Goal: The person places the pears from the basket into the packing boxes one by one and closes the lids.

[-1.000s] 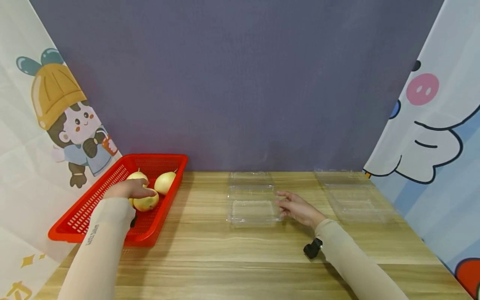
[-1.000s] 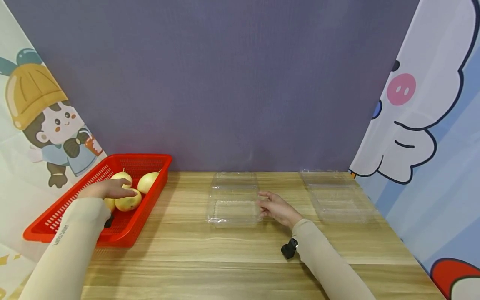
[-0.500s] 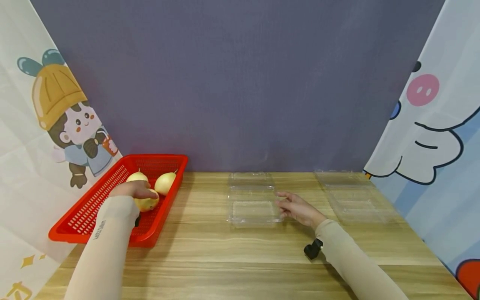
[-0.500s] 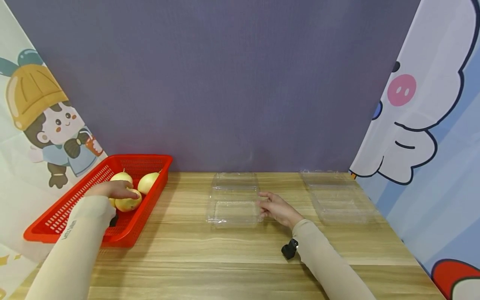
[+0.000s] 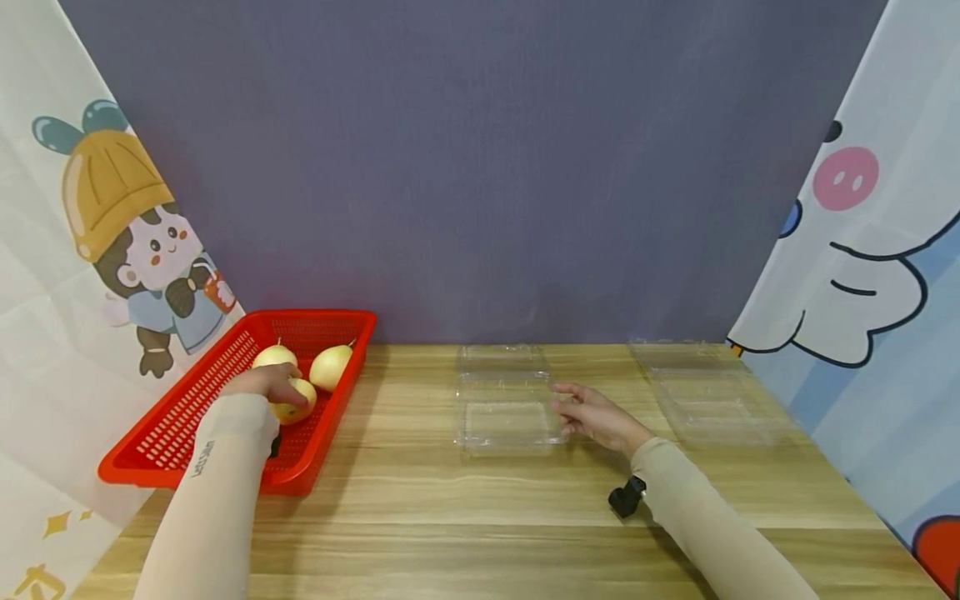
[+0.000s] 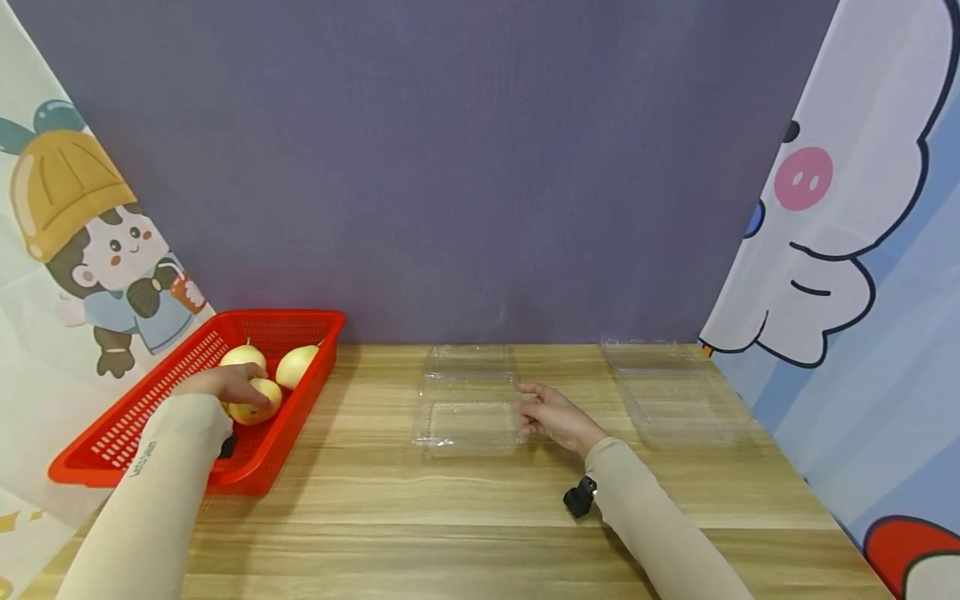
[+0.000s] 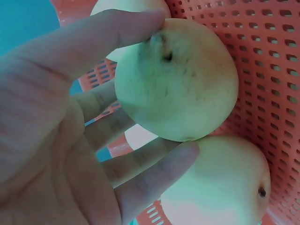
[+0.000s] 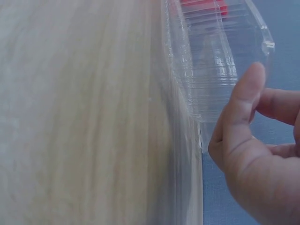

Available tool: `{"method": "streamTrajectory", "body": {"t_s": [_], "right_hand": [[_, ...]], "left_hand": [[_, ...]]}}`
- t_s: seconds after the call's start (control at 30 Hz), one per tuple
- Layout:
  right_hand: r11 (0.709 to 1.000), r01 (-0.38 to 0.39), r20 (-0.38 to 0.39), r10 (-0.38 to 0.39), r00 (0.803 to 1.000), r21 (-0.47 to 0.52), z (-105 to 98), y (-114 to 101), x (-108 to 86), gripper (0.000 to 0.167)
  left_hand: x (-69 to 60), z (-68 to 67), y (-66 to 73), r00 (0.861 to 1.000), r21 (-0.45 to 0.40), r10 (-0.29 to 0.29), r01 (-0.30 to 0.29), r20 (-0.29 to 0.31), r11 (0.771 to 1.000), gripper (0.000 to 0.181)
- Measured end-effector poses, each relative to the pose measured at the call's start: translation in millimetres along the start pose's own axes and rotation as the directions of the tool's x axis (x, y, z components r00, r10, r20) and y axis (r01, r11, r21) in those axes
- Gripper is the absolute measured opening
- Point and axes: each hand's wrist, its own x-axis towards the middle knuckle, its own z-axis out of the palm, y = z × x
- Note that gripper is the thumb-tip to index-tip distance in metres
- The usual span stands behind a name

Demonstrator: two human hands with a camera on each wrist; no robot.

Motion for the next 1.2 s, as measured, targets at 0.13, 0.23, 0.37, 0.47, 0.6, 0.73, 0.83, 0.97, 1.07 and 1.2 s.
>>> {"method": "streamTrajectory", "body": {"t_s": [0.13,0.23,0.37,0.47,0.6,0.73,0.83,0.97,1.07,1.2], "right_hand": [[1.0,0.0,-0.001,0.0,1.0,-0.011,-1.1,0.3,0.9,0.056],[1.0,-0.002,-0.002,0.002,1.0,-0.013,-1.9,0.9,1.2,0.056],[1.0,0.0,0.006,0.0,1.0,-0.017,-2.2,1.3,0.3,0.056],[1.0,0.003,0.01,-0.003,1.0,-0.016,-2.2,1.6,-0.3,0.057],[1.0,0.003,0.014,-0.003,1.0,-0.013,-2.1,1.7,-0.4,0.057],[1.0,0.006,0.015,-0.005,1.0,-0.016,-1.1,0.4,-1.0,0.057],[1.0,0.004,0.01,-0.004,1.0,-0.014,0.2,-1.4,-2.2,0.057],[1.0,-0.001,0.008,0.001,1.0,-0.013,1.2,-2.5,-2.9,0.057],[1.0,-0.007,0.007,0.007,1.0,-0.012,1.3,-2.9,-3.0,0.057],[1.0,-0.008,0.003,0.008,1.0,-0.011,1.7,-3.7,-3.2,0.057]], "left_hand": [[-1.2,0.0,-0.6,0.999,0.049,0.036,-0.037,0.013,0.998,0.079],[-4.3,3.2,0.5,1.0,-0.033,-0.008,0.007,-0.028,0.999,0.079],[-5.6,6.8,-0.1,0.998,-0.102,-0.034,0.03,-0.043,0.994,0.077],[-4.3,5.7,-1.2,1.0,-0.028,0.006,-0.006,-0.008,1.0,0.075],[-2.1,3.6,-1.4,0.999,0.053,0.037,-0.038,0.027,0.998,0.078],[1.5,3.5,-0.5,0.997,0.093,0.059,-0.064,0.059,0.994,0.076],[4.9,3.2,0.6,0.994,0.114,0.068,-0.078,0.085,0.99,0.073],[5.3,1.4,1.2,0.991,0.165,0.084,-0.099,0.1,0.981,0.069],[3.7,-0.6,1.0,0.99,0.2,0.089,-0.111,0.114,0.973,0.07],[3.6,-3.3,0.4,0.988,0.219,0.079,-0.107,0.133,0.97,0.069]]}}
